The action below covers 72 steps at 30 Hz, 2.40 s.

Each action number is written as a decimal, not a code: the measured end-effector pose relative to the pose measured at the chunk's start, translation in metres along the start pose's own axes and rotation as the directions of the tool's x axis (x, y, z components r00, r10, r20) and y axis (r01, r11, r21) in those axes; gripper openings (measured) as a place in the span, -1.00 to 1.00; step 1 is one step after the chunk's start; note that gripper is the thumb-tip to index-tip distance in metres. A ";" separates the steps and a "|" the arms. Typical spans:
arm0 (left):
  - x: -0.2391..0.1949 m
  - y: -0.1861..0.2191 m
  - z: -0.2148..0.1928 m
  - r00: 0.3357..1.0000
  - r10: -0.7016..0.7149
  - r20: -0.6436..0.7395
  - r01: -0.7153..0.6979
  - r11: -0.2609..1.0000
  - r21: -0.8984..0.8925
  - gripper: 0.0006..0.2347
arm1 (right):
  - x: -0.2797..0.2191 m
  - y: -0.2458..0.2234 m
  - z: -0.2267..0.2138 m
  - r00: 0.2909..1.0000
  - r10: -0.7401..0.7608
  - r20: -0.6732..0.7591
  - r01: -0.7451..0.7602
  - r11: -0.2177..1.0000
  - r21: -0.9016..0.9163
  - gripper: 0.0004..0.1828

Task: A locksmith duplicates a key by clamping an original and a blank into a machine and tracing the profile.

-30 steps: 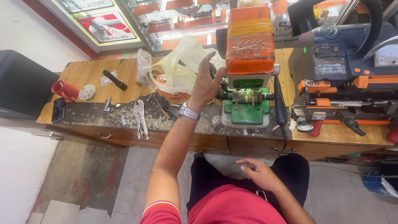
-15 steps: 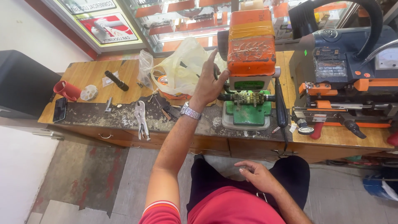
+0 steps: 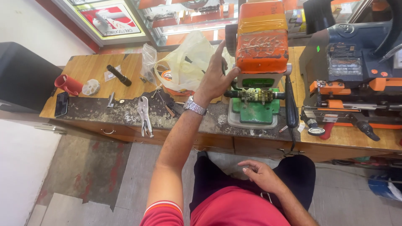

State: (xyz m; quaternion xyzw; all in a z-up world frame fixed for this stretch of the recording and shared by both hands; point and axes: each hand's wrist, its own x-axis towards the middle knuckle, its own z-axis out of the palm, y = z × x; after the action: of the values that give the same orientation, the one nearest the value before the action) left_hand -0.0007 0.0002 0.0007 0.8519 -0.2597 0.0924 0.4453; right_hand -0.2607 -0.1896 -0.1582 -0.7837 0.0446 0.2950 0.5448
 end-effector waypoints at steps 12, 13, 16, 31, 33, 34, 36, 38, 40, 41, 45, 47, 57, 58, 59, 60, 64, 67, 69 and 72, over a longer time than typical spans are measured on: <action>-0.004 0.015 -0.009 0.999 -0.050 0.017 0.049 0.999 0.018 -0.18 | 0.004 0.009 0.009 0.996 -0.087 -0.013 0.087 0.994 0.067 -0.68; -0.005 0.017 -0.009 0.999 -0.046 0.009 0.046 0.999 0.013 -0.18 | 0.003 0.009 0.008 0.996 -0.089 -0.015 0.089 0.994 0.058 -0.68; -0.004 0.018 -0.006 0.999 0.003 0.038 -0.001 0.999 -0.048 -0.16 | -0.001 0.009 0.006 0.998 -0.060 -0.032 0.062 0.995 0.072 -0.66; -0.002 0.013 -0.007 1.000 0.009 0.015 -0.008 0.999 -0.035 -0.07 | 0.008 0.010 0.007 1.000 -0.028 -0.013 0.029 0.998 0.064 -0.67; -0.001 0.013 -0.007 1.000 0.015 0.015 -0.014 0.999 -0.038 -0.05 | 0.011 0.014 0.006 0.999 -0.028 -0.016 0.029 0.997 0.070 -0.68; -0.001 0.012 -0.006 1.000 0.012 0.019 -0.011 0.999 -0.038 -0.05 | 0.010 0.010 0.006 1.000 -0.026 -0.014 0.027 0.997 0.074 -0.68; -0.001 0.010 -0.006 1.000 0.019 0.017 -0.019 0.999 -0.035 -0.07 | 0.007 0.004 0.004 1.000 -0.014 0.007 0.014 0.999 0.045 -0.66; 0.000 0.007 -0.004 1.000 0.020 0.015 -0.020 0.999 -0.033 -0.06 | 0.010 0.009 0.007 1.000 -0.027 0.015 0.026 0.997 0.072 -0.67; 0.001 0.007 -0.003 1.000 0.023 0.009 -0.023 0.999 -0.031 -0.05 | 0.011 0.010 0.007 0.999 -0.042 0.022 0.040 0.995 0.096 -0.67; 0.001 0.007 -0.003 1.000 0.025 0.011 -0.025 0.999 -0.027 -0.05 | 0.010 0.007 0.007 0.999 -0.025 0.022 0.023 0.996 0.087 -0.67; -0.001 0.010 -0.006 1.000 0.000 0.021 0.001 0.999 -0.037 -0.04 | 0.010 0.008 0.008 0.999 -0.041 0.006 0.040 0.997 0.061 -0.66; -0.002 0.009 -0.005 1.000 0.006 0.009 -0.006 0.999 -0.034 -0.04 | 0.006 0.005 0.008 0.999 -0.050 0.006 0.049 0.998 0.048 -0.66; -0.002 0.008 -0.007 1.000 -0.004 0.009 0.004 0.999 -0.051 -0.04 | 0.007 0.014 0.009 0.998 -0.056 0.013 0.054 0.996 0.070 -0.67; -0.001 0.007 -0.005 1.000 -0.006 0.003 0.006 0.999 -0.050 -0.04 | 0.006 0.008 0.010 0.998 -0.057 0.017 0.055 0.996 0.066 -0.67; 0.000 0.005 -0.004 1.000 0.005 0.001 -0.005 0.999 -0.039 -0.03 | 0.005 0.002 0.012 0.998 -0.049 0.028 0.048 0.998 0.042 -0.66; 0.001 0.004 -0.003 1.000 0.017 -0.002 -0.017 0.999 -0.028 -0.02 | 0.003 -0.005 0.013 0.998 -0.042 0.039 0.041 0.999 0.018 -0.66; -0.003 0.014 -0.008 1.000 -0.023 0.013 0.023 1.000 -0.008 0.00 | 0.004 -0.001 0.017 0.995 -0.087 0.044 0.087 0.996 0.014 -0.67; -0.001 0.015 -0.008 0.999 -0.030 0.020 0.031 0.999 -0.014 0.01 | 0.001 0.001 0.014 0.999 -0.040 0.027 0.038 0.997 0.061 -0.66; 0.000 0.010 -0.007 0.999 -0.031 0.029 0.032 0.999 -0.019 0.02 | -0.001 0.005 0.013 1.000 -0.011 -0.009 0.011 0.999 0.042 -0.67; 0.000 0.009 -0.008 0.999 -0.035 0.032 0.036 0.999 -0.034 0.01 | 0.002 0.012 0.012 1.000 0.001 -0.002 -0.001 0.997 0.077 -0.66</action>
State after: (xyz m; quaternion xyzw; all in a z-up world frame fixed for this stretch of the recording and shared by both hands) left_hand -0.0049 0.0025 0.0117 0.8499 -0.2530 0.0664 0.4575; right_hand -0.2690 -0.1831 -0.1726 -0.7625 0.0569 0.2926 0.5742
